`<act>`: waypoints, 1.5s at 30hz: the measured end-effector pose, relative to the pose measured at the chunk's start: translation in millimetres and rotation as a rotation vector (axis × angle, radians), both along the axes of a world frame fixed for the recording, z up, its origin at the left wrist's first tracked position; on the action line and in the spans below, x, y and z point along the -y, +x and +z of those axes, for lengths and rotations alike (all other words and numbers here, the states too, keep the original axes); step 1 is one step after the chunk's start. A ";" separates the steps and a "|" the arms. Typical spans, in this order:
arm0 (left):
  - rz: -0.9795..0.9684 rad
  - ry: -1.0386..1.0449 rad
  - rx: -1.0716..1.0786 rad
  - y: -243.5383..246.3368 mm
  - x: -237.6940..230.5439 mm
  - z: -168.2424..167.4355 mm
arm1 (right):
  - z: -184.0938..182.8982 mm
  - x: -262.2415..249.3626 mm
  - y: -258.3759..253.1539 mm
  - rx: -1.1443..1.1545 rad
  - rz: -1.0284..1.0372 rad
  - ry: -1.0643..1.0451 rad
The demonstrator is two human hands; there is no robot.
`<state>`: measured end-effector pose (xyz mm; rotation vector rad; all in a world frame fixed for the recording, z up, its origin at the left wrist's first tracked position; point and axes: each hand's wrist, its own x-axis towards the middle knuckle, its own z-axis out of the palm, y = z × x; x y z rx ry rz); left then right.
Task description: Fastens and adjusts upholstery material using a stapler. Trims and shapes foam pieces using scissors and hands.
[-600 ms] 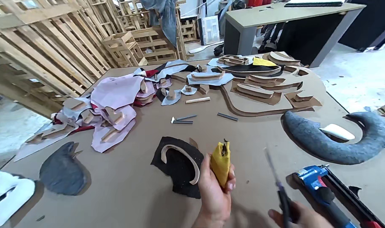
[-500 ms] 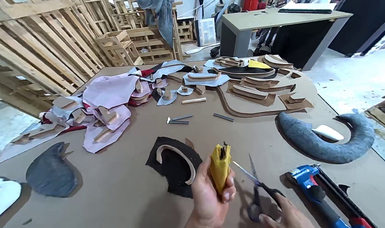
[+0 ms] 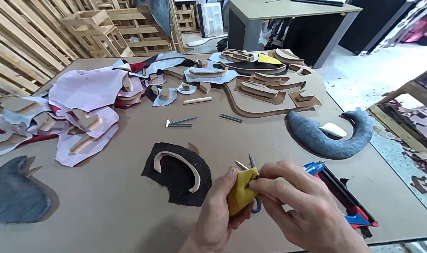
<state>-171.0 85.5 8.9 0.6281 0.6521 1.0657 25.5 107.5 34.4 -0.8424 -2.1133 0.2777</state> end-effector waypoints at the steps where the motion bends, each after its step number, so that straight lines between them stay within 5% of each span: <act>1: -0.008 0.057 -0.016 -2.0 0.5 -0.8 | -3.6 0.7 0.7 -0.012 0.006 -0.007; 9: 0.150 0.463 -0.194 0.8 1.0 -2.5 | -10.7 22.8 -4.3 -0.216 0.003 -0.012; 17: 0.082 -0.017 0.201 31.8 -1.6 -8.9 | -16.1 27.7 -15.1 -0.321 -0.105 -0.136; 21: 0.355 0.395 -0.220 43.9 -9.8 -14.8 | -15.0 30.8 -17.9 -0.342 -0.177 -0.068; 24: 0.286 0.539 -0.334 50.4 -0.1 -8.1 | -18.9 19.5 -14.5 -0.377 -0.265 0.060; 32: 0.288 0.178 0.145 62.4 20.4 -2.4 | -23.8 20.2 -13.8 -0.276 -0.177 0.146; 45: 0.336 0.163 -0.110 65.6 22.3 -2.2 | -25.8 14.8 -6.2 -0.069 -0.112 0.146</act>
